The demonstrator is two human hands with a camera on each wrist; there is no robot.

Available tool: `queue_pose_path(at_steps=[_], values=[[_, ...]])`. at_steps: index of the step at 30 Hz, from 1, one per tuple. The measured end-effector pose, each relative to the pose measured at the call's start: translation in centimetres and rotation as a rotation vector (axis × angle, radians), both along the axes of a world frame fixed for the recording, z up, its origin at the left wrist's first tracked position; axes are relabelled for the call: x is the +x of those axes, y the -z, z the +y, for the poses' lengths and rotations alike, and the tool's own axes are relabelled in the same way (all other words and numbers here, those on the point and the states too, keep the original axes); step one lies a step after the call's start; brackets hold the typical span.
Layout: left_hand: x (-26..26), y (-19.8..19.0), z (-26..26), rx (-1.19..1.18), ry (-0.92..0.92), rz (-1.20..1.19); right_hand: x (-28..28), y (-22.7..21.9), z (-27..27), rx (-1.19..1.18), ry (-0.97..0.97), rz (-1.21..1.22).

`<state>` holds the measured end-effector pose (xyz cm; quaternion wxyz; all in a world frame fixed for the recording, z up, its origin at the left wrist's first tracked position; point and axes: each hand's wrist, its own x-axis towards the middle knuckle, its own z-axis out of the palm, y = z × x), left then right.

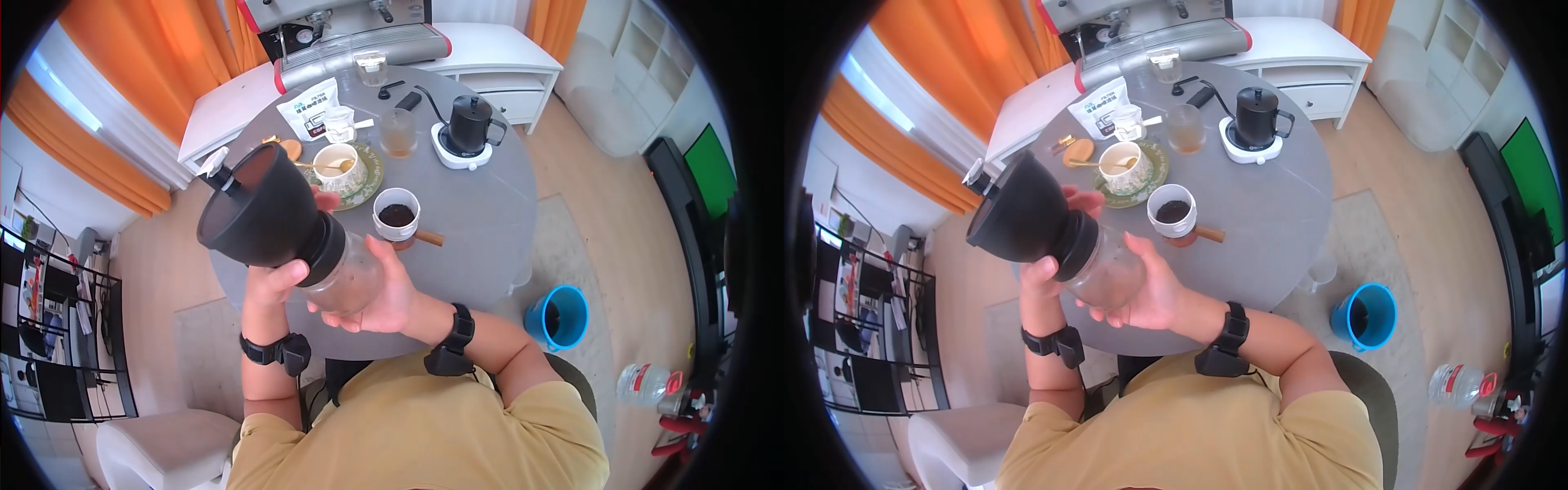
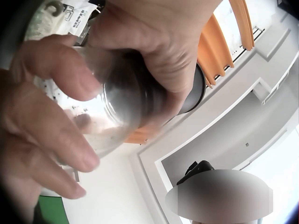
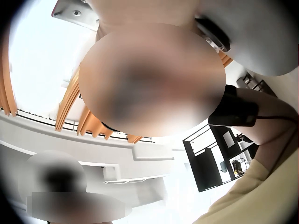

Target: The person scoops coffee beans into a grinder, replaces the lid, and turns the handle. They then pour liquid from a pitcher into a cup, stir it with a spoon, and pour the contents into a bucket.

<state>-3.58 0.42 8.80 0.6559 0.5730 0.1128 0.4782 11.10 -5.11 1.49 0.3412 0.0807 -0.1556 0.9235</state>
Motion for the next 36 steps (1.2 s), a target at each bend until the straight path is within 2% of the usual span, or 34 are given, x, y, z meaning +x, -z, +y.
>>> queue_pose_path(at_steps=[2,3,5,6,8,9,11,12,14,15,17,18,20,23,24,25,26,27,29,30,31,32,33,35,36], values=[[0.1,-0.2,-0.9,0.105,-0.222,0.106,-0.1,-0.2,-0.2,0.100,0.204,-0.013],[0.3,-0.2,-1.7,0.106,-0.216,0.110,-0.4,-0.4,-0.4,0.099,0.210,-0.010],[1.1,-0.1,-3.5,0.084,-0.604,0.199,-1.1,-0.9,-0.6,0.252,0.703,-0.298],[1.5,-0.4,-3.7,0.081,-0.599,0.202,-1.5,-0.9,-0.4,0.247,0.707,-0.298],[2.3,-0.9,-3.9,0.043,-0.616,0.117,-2.1,-0.8,-0.1,0.342,1.003,-0.457],[2.1,-0.9,-3.6,0.043,-0.612,0.119,-1.7,-0.8,0.0,0.339,1.006,-0.456],[1.0,-0.7,-2.5,0.096,-0.423,0.175,-0.4,-0.6,0.1,0.191,0.480,-0.191],[0.7,-0.6,-1.9,0.097,-0.421,0.177,0.0,-0.2,0.5,0.190,0.482,-0.189],[0.2,-0.8,-1.0,0.077,-0.132,0.086,0.3,0.6,1.6,0.155,0.037,0.093],[0.2,-0.8,-1.1,0.081,-0.135,0.087,0.2,0.8,1.4,0.159,0.034,0.095],[0.5,-0.7,-2.1,0.032,-0.346,0.156,-0.3,0.7,0.4,0.042,0.270,-0.022],[0.8,-0.5,-2.5,0.035,-0.351,0.157,-0.7,0.4,0.4,0.046,0.265,-0.019],[1.2,-0.2,-3.2,0.145,-0.496,0.187,-1.9,-0.6,0.3,0.325,0.878,-0.373],[1.3,-0.6,-2.8,0.057,-0.496,0.245,-2.4,-1.4,0.7,0.335,0.950,-0.424],[1.4,-0.7,-2.4,0.015,-0.488,0.274,-1.9,-1.2,0.7,0.338,0.943,-0.423],[1.1,-0.5,-1.5,0.016,-0.492,0.275,-0.9,-0.5,0.6,0.268,0.685,-0.329],[0.6,0.0,-0.3,0.026,-0.278,0.179,-0.2,0.0,0.6,0.196,0.429,-0.235],[0.3,0.4,0.3,0.034,-0.063,0.082,-0.1,0.3,1.1,0.195,0.428,-0.234],[0.6,-0.1,-0.1,0.000,-0.079,0.072,0.3,0.7,2.2,0.203,0.036,0.203],[0.8,-0.4,-0.3,-0.033,-0.094,0.060,0.2,0.7,1.8,0.205,0.035,0.204],[0.9,-0.5,-0.9,-0.031,-0.094,0.060,0.1,0.7,1.0,0.150,0.195,0.108],[0.9,-0.4,-1.8,-0.016,-0.264,0.081,0.0,0.5,0.6,0.093,0.355,0.011],[1.0,-0.3,-2.4,-0.003,-0.433,0.103,-0.2,0.1,0.6,0.093,0.354,0.011],[1.5,-0.1,-3.0,0.054,-0.471,0.158,-1.2,-0.9,0.7,0.350,0.899,-0.434],[1.7,-0.2,-3.3,0.114,-0.506,0.213,-1.4,-1.1,0.7,0.347,0.892,-0.435]])
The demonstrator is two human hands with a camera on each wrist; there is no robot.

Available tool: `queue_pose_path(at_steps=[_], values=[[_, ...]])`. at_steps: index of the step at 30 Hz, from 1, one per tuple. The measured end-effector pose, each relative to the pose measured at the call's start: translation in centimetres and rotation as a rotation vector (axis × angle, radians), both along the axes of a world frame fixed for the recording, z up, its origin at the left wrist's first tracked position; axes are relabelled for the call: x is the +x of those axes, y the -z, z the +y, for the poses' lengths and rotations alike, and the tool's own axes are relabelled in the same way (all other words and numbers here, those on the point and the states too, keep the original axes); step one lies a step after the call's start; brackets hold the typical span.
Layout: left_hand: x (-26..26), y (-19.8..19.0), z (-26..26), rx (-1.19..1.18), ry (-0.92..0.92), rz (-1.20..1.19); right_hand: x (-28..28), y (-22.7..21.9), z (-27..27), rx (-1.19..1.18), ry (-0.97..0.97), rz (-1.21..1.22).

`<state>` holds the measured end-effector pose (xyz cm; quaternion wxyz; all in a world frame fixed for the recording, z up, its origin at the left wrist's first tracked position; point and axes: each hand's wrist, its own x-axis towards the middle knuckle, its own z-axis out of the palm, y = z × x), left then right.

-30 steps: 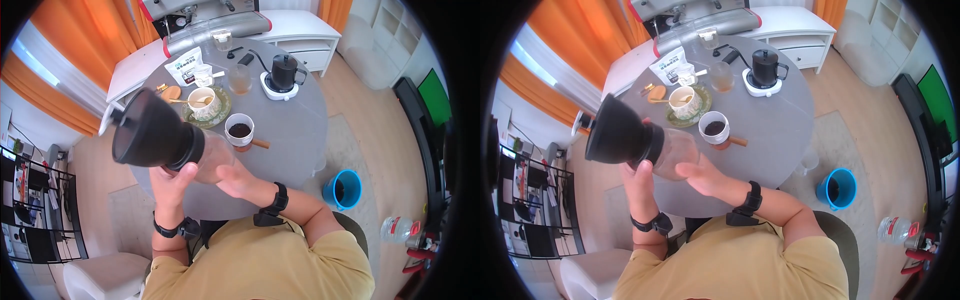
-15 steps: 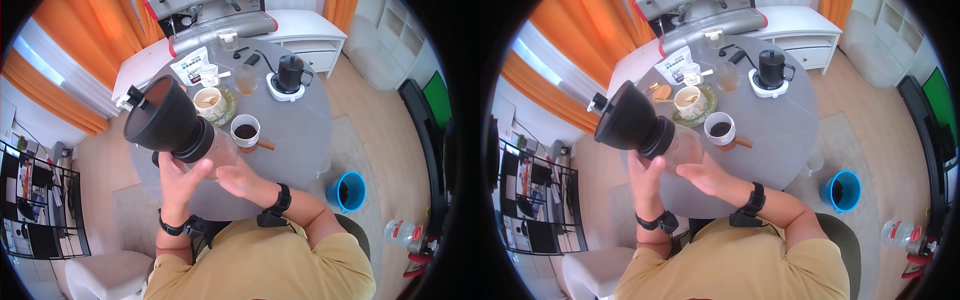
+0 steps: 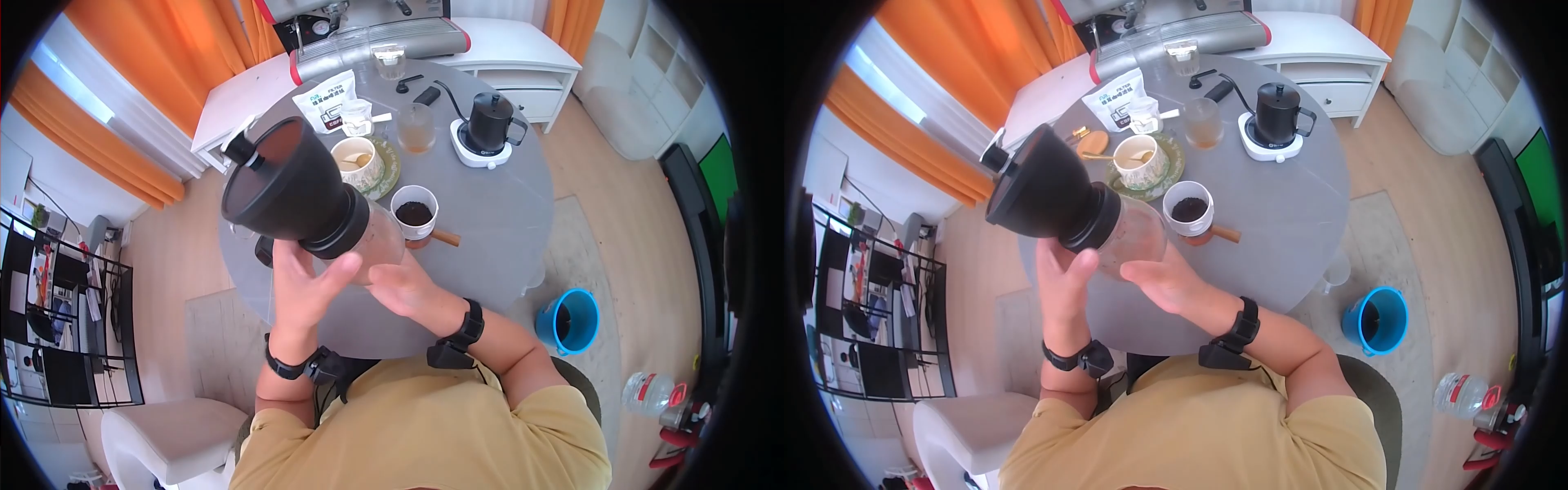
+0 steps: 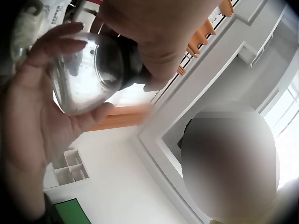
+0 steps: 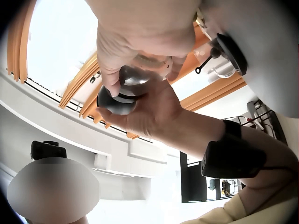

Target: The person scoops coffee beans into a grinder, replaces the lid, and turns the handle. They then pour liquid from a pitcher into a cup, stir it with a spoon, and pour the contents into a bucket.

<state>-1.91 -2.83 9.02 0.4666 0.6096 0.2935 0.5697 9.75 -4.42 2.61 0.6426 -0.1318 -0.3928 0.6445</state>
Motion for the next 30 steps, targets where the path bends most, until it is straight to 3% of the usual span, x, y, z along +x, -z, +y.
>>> queue_pose_path(at_steps=[3,4,5,6,8,9,10,11,12,14,18,19,20,21,23,25,27,29,30], values=[[0.5,-1.2,0.1,-0.178,-0.037,0.031,0.2,0.1,0.1,0.038,0.032,-0.035],[0.3,-0.9,0.8,-0.176,-0.036,0.032,0.9,0.9,0.2,-0.054,-0.221,0.140],[-0.1,-0.1,1.8,-0.151,0.120,-0.027,1.4,1.7,0.3,-0.146,-0.473,0.316],[-0.6,0.5,2.4,-0.126,0.274,-0.087,1.7,2.3,0.6,-0.146,-0.472,0.316],[-1.7,0.8,2.6,-0.168,0.268,-0.032,2.1,2.9,1.6,-0.150,-0.822,0.439],[-2.0,0.9,2.6,-0.208,0.263,0.022,1.9,3.0,1.3,-0.149,-0.823,0.438],[-1.7,0.8,2.1,-0.208,0.263,0.022,1.7,3.0,0.6,-0.202,-0.659,0.389],[-0.9,0.6,1.4,-0.123,0.145,-0.055,1.5,3.0,0.3,-0.252,-0.494,0.339],[-0.3,0.4,0.8,-0.039,0.027,-0.131,1.1,2.5,0.3,-0.253,-0.493,0.339],[0.4,0.2,0.1,-0.039,-0.017,-0.118,-0.2,1.4,0.4,-0.097,-0.015,0.090],[0.2,0.1,0.6,-0.155,-0.074,0.034,-0.2,1.6,0.4,-0.078,0.043,-0.035],[-0.1,0.2,1.2,-0.155,-0.072,0.034,0.8,2.2,0.4,-0.181,-0.220,0.102],[-0.6,0.5,2.0,-0.157,0.096,0.064,1.5,2.6,0.5,-0.283,-0.484,0.240],[-1.1,0.9,2.5,-0.160,0.263,0.095,1.6,2.8,0.6,-0.283,-0.484,0.240],[-2.0,1.8,3.1,-0.216,0.308,0.034,1.7,3.0,1.0,-0.284,-0.740,0.387],[-1.8,1.9,2.9,-0.272,0.356,-0.029,1.5,3.8,0.7,-0.298,-0.646,0.367],[-0.3,1.2,1.4,-0.202,0.052,-0.168,1.0,3.8,0.5,-0.310,-0.555,0.349],[1.0,1.0,0.7,-0.161,0.004,-0.165,-0.1,2.7,0.2,-0.297,-0.117,0.084],[1.3,1.0,0.6,-0.120,-0.037,-0.163,-0.2,2.1,0.0,-0.302,-0.132,0.079]])
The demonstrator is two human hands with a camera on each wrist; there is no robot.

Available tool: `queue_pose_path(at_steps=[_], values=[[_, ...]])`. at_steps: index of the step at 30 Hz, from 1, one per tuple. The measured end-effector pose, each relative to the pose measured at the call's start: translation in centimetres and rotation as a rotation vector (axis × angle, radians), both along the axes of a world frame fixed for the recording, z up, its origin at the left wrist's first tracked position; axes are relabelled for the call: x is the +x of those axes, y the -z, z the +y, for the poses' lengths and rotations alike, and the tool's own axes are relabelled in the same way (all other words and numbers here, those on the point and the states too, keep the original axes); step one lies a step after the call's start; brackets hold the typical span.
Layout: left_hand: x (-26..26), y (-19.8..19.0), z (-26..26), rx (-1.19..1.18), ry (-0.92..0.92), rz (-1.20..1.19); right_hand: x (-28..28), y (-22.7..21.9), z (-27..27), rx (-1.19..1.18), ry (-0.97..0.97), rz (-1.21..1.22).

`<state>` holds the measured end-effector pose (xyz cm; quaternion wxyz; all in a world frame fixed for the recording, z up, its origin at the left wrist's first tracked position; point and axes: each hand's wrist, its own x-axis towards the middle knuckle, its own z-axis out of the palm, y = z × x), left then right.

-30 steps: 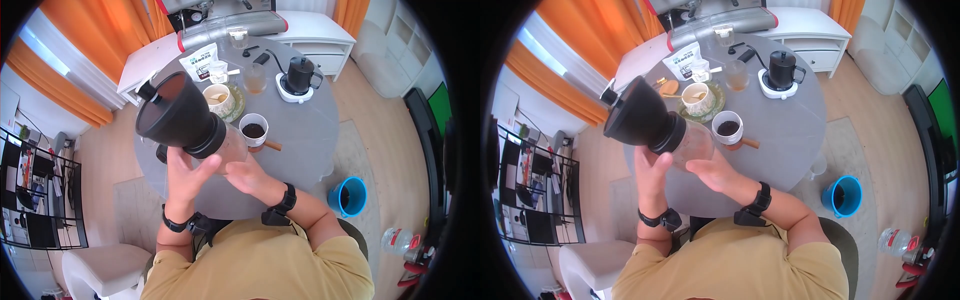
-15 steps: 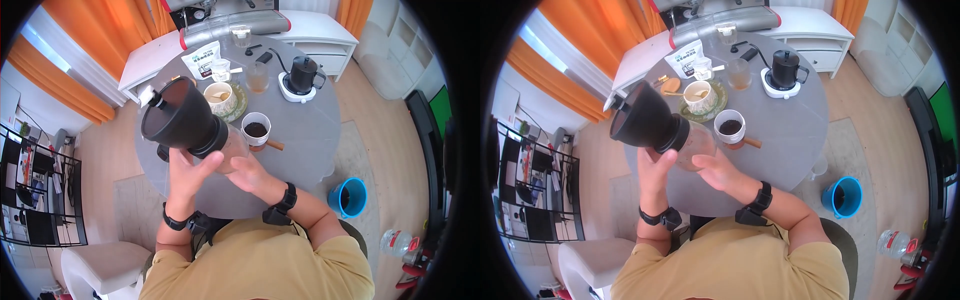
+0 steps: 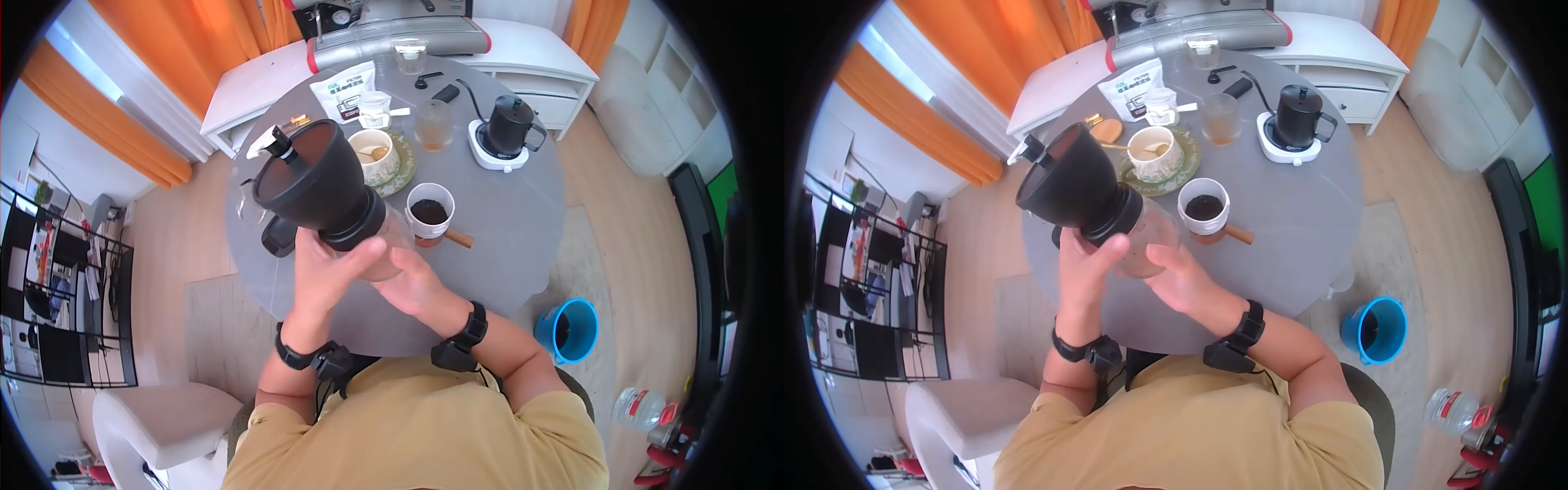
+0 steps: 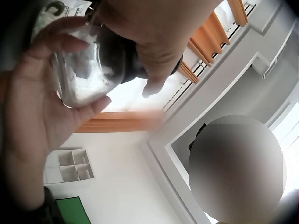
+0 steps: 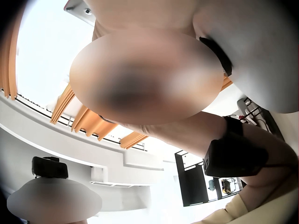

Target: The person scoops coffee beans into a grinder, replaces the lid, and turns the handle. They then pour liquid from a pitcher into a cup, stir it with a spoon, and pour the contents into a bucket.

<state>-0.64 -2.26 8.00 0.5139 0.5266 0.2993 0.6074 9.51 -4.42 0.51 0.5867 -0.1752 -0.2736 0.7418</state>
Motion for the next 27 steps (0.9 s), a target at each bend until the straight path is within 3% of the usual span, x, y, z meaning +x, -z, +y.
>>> queue_pose_path(at_steps=[3,4,5,6,7,8,10,11,12,13,15,17,27], values=[[-0.2,0.3,0.8,-0.092,-0.021,0.116,0.4,-0.3,0.1,0.014,0.019,-0.020],[-0.5,0.6,1.1,-0.092,-0.033,0.115,1.2,0.8,0.3,-0.005,-0.113,0.107],[-1.0,1.0,1.6,-0.046,0.079,0.166,1.7,1.2,0.4,-0.025,-0.242,0.235],[-1.5,1.1,1.9,0.001,0.191,0.216,1.9,1.3,0.6,-0.025,-0.249,0.236],[-2.1,0.6,2.1,-0.069,0.300,0.247,2.1,1.0,0.7,-0.013,-0.355,0.330],[-2.2,0.1,1.8,-0.071,0.295,0.247,2.1,0.8,0.8,-0.002,-0.460,0.424],[-2.3,-1.0,1.3,-0.209,0.364,0.232,1.8,1.4,0.5,-0.015,-0.461,0.430],[-2.0,-0.7,1.2,-0.210,0.363,0.231,1.5,1.8,0.3,-0.048,-0.326,0.353],[-1.3,-0.2,1.0,-0.073,0.260,0.177,1.3,2.1,0.2,-0.083,-0.190,0.275],[-0.9,0.2,0.8,0.061,0.157,0.123,1.2,2.0,0.1,-0.085,-0.190,0.276],[-0.9,0.2,0.4,0.054,0.093,0.182,1.2,1.5,0.0,0.043,-0.110,0.068],[-0.7,0.2,0.4,0.051,0.029,0.240,1.2,1.4,0.0,0.020,-0.125,0.135],[-1.1,0.9,0.5,0.202,0.126,0.361,1.6,1.7,-0.1,0.059,-0.188,0.281]])
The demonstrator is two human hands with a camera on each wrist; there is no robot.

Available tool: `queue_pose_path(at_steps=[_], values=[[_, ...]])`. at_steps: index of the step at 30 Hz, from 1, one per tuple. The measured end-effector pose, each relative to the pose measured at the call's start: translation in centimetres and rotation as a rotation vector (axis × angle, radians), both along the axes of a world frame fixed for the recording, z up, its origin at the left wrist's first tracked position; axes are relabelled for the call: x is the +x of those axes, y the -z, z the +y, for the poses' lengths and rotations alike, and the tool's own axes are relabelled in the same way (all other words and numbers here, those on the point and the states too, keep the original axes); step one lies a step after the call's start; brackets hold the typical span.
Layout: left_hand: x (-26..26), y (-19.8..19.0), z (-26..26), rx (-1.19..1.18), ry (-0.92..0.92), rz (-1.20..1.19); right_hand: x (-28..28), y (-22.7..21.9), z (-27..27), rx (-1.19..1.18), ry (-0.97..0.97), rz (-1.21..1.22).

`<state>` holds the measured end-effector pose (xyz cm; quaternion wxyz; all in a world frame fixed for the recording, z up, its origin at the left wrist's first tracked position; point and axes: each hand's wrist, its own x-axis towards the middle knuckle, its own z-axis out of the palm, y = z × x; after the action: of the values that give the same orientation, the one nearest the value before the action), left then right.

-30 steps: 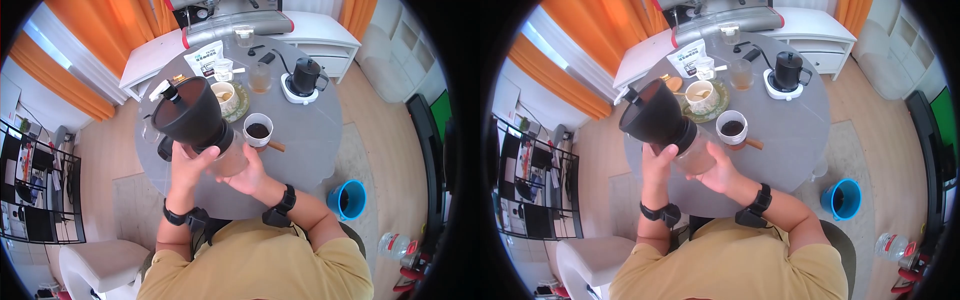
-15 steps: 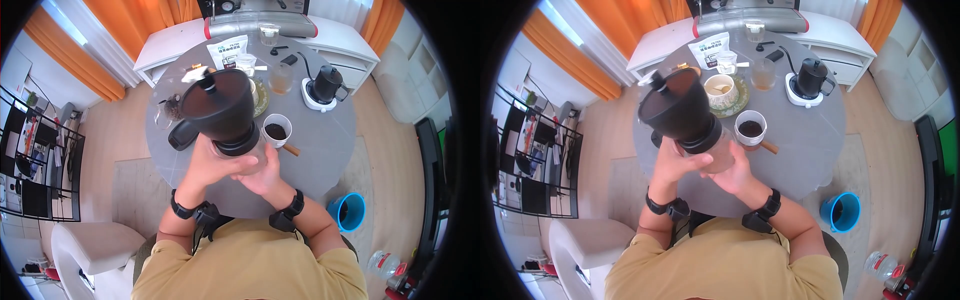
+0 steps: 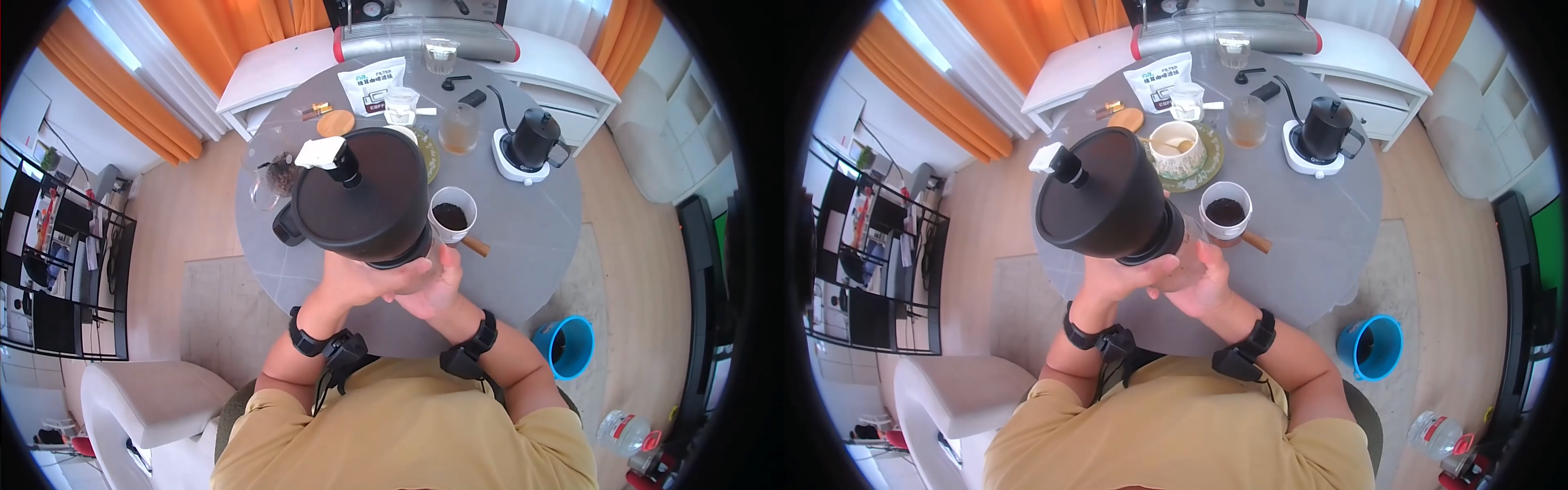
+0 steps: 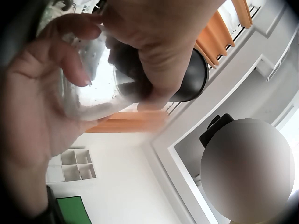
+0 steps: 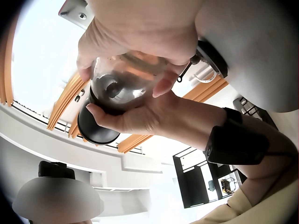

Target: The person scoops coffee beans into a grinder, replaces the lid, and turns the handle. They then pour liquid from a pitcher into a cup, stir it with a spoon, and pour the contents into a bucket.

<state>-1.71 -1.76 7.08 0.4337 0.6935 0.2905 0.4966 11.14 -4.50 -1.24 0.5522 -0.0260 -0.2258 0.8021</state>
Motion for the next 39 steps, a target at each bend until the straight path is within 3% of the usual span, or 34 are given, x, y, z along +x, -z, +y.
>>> queue_pose_path(at_steps=[2,4,6,8,10,13,17,20,23,26,28,32,35,39], values=[[-0.2,-0.2,-0.2,-0.001,-0.006,0.026,0.1,-0.3,0.3,-0.009,-0.006,-0.016],[-0.8,-0.7,-0.8,-0.446,0.043,-0.105,0.4,-0.4,0.6,-0.015,-0.012,-0.031],[-2.3,0.1,-1.1,-0.417,0.079,-0.205,0.9,0.0,0.8,-0.031,-0.232,-0.067],[-4.2,1.1,-0.7,-0.389,0.114,-0.303,1.0,-0.1,0.6,-0.091,-0.285,-0.085],[-6.0,1.7,-0.2,-0.064,-0.006,-0.285,1.2,-0.1,0.6,-0.190,-0.385,-0.105],[-7.5,1.3,0.2,-0.139,-0.033,-0.179,1.4,0.5,0.8,-0.240,-0.400,-0.195],[-7.6,0.6,0.7,-0.183,-0.059,-0.205,1.0,0.5,0.8,-0.314,-0.457,-0.174],[-7.8,1.4,1.4,-0.045,-0.096,-0.215,0.9,0.5,0.6,-0.309,-0.452,-0.196],[-5.9,2.3,1.0,-0.098,-0.062,-0.376,0.6,0.4,0.4,-0.308,-0.472,-0.108],[-5.3,4.3,0.7,-0.170,0.009,-0.331,0.5,0.6,0.4,-0.285,-0.505,-0.066],[-4.8,4.6,0.5,-0.358,0.010,-0.215,0.5,0.7,0.5,-0.288,-0.467,-0.057],[-4.7,3.8,0.6,-0.358,0.004,-0.197,0.4,1.1,0.6,-0.260,-0.481,-0.055],[-6.0,2.6,0.4,-0.332,-0.027,-0.234,0.3,0.8,0.4,-0.284,-0.482,-0.199],[-10.7,-0.5,1.2,0.025,-0.216,-0.124,0.6,1.0,0.9,-0.273,-0.484,-0.241]])
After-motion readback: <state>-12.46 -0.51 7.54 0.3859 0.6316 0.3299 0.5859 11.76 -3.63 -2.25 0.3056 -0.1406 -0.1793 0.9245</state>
